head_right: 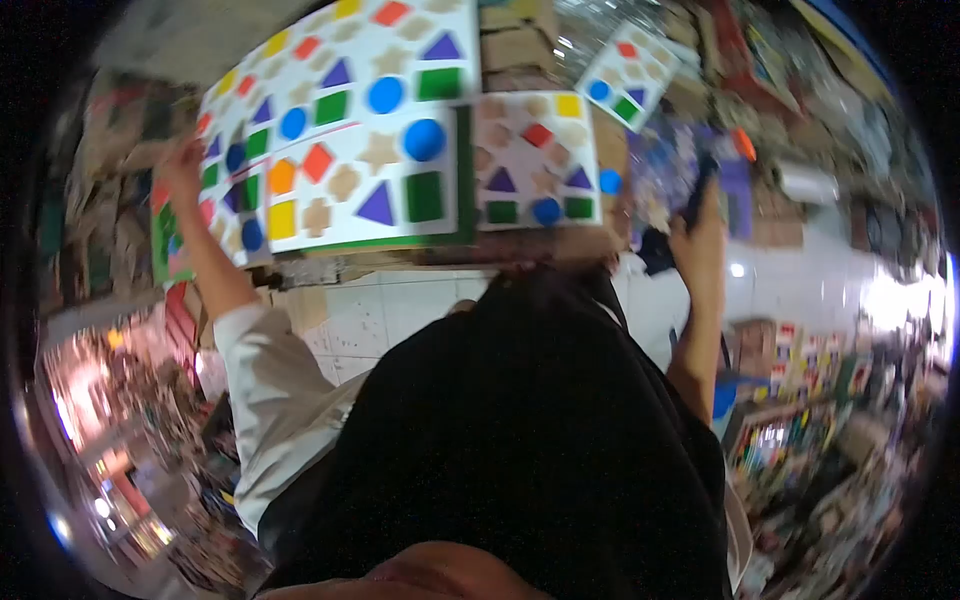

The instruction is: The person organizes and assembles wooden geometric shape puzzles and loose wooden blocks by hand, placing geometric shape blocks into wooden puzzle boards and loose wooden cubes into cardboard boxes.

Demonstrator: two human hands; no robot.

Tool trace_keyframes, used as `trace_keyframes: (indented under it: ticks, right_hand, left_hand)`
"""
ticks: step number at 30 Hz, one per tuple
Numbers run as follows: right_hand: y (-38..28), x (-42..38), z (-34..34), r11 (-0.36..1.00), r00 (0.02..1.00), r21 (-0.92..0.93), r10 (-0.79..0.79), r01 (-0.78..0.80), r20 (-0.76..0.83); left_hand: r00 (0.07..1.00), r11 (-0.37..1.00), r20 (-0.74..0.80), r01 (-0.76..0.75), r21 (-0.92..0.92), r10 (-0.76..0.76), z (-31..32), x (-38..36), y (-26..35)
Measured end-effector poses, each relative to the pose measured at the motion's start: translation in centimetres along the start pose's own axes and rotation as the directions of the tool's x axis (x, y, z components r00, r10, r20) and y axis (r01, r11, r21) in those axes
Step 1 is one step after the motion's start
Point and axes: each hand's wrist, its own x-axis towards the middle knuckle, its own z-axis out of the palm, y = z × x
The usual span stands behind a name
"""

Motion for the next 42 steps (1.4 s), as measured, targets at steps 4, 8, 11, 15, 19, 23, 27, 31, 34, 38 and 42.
trace_keyframes:
  ticks: [4,8,11,15,19,23,27,31,34,38,42]
  right_hand:
    - [0.8,0.7,1.0,0.996,0.997,0.053,0.063,-0.066,0.054]
    - [1.4,0.9,0.6,0.993,0.968,0.071,0.070,-0.089,0.243]
    - [5.4,0.6,0.9,0.998,0.965,0.062,0.010,-0.027,0.262]
    - [9.4,1.3,-1.1,0.998,0.929,-0.046,0.065,-0.052,0.365]
    - [14.5,2.6,-3.3,0.994,0.930,-0.066,0.104,-0.086,0.352]
    - [18.4,3.6,-6.1,0.966,0.886,-0.082,0.256,-0.244,0.386]
    - [22.6,3.5,-7.3,0.960,0.883,-0.128,0.281,-0.250,0.376]
    - [26.3,1.5,-8.3,0.887,0.809,-0.066,0.446,-0.457,0.383]
    - [30.7,-1.7,-8.0,0.863,0.770,-0.140,0.498,-0.486,0.400]
    - [33.3,-4.4,-7.1,0.943,0.912,-0.109,0.332,-0.314,0.240]
    - [34.3,-2.3,-5.8,0.906,0.838,-0.063,0.413,-0.420,0.357]
  left_hand:
    - [0.955,0.986,-0.281,0.044,-0.164,-0.089,-1.8,-8.7,27.0]
    - [0.964,0.704,0.257,0.137,-0.697,0.067,7.1,-18.5,39.8]
    - [0.863,0.679,0.480,0.258,-0.688,0.158,18.2,-21.9,45.3]
    - [0.851,0.843,0.386,-0.114,-0.526,0.356,33.6,-24.4,46.3]
    - [0.818,0.895,0.408,-0.266,-0.358,0.407,41.9,-24.8,48.5]
    - [0.691,0.818,0.506,-0.222,-0.531,0.516,47.3,-25.0,52.7]
    - [0.226,0.815,0.784,-0.194,-0.546,0.578,56.8,-30.0,55.9]
    - [0.254,0.962,0.928,-0.081,-0.262,0.274,62.0,-28.9,57.4]
    - [0.498,0.883,0.801,-0.464,-0.078,0.332,72.0,-30.5,53.8]
    - [0.610,0.989,0.782,0.017,0.148,-0.127,79.7,-31.3,49.6]
    - [0.668,0.916,0.744,-0.291,0.276,-0.012,82.0,-34.6,46.8]
